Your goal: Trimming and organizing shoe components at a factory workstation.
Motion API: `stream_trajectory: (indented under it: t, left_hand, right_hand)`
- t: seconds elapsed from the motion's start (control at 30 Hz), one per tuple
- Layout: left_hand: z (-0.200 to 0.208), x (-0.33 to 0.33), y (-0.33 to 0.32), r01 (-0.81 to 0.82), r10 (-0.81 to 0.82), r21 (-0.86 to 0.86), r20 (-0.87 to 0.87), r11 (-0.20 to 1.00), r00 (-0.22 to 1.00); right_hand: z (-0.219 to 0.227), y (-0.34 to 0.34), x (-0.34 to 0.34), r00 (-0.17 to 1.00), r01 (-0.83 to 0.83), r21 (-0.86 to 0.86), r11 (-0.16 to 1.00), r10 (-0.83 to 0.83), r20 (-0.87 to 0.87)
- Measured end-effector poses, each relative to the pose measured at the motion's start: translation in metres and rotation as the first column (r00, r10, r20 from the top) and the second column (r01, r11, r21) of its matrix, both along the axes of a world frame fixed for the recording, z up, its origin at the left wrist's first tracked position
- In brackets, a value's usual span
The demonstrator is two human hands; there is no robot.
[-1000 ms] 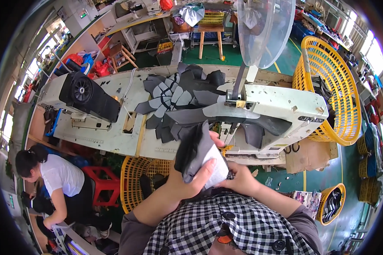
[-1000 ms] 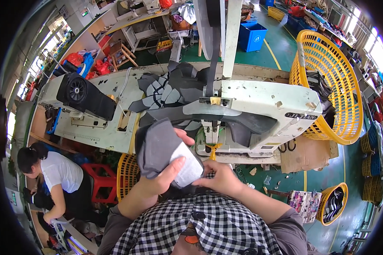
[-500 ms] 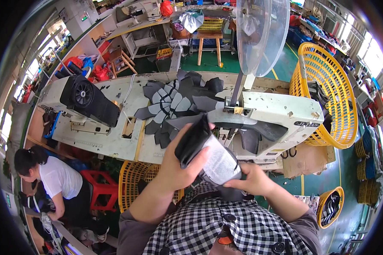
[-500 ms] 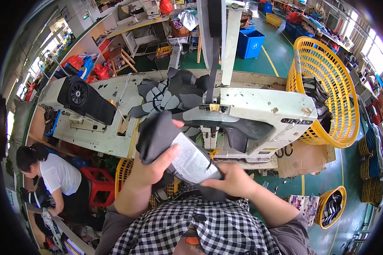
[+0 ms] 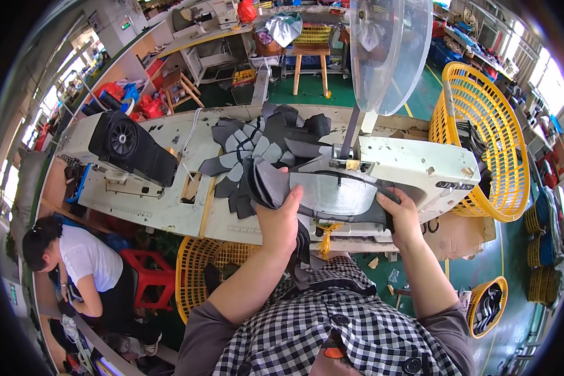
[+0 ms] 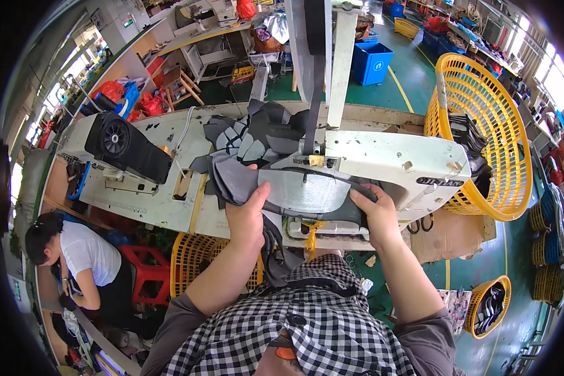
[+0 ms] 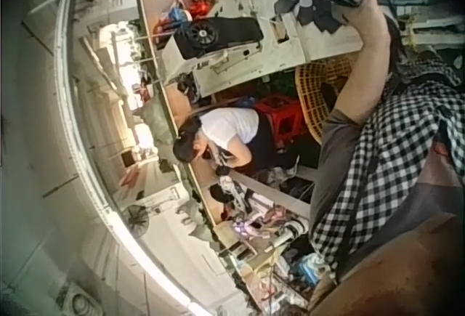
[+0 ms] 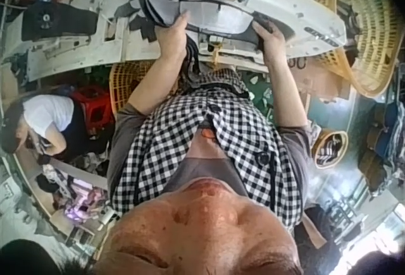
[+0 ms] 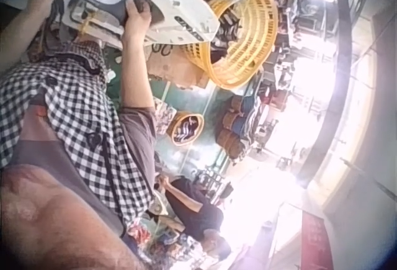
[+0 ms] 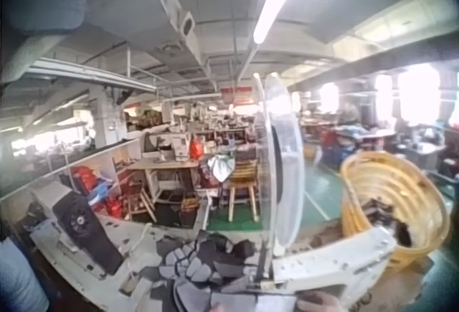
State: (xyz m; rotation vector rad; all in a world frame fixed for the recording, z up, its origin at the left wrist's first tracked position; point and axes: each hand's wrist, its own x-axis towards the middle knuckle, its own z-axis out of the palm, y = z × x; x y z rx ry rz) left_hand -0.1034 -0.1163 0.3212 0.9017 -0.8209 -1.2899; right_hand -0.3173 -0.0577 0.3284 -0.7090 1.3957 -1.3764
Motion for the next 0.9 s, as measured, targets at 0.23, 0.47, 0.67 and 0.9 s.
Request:
stream_trajectory:
  t: [0.23,0.47,0.67,0.9]
  left_hand:
    - [-0.001,-0.003,-0.001,-0.022,0.022,-0.03,-0.016,0.999,1.0]
    - [0.01,-0.004,-0.004,-0.003,0.011,0.095,-0.089,0.996,0.996]
    - [0.035,0.019,0.055,0.278,-0.259,0.025,-0.291,0.96,0.921]
    - [0.045,0.049,0.04,0.474,-0.178,-0.3,0.661,0.828,0.729]
  right_hand:
    - [0.003,-0.014,0.002,0.993,0.089,-0.048,0.995,-0.084,0.088]
    - [-0.008,-0.019,0.0,0.986,0.124,-0.073,0.99,-0.115,0.125]
    - [-0.039,0.051,0.066,0.781,-0.394,-0.398,0.829,0.53,0.33]
    - [-0.002,0.056,0.043,0.603,-0.508,0.29,0.811,0.575,-0.553]
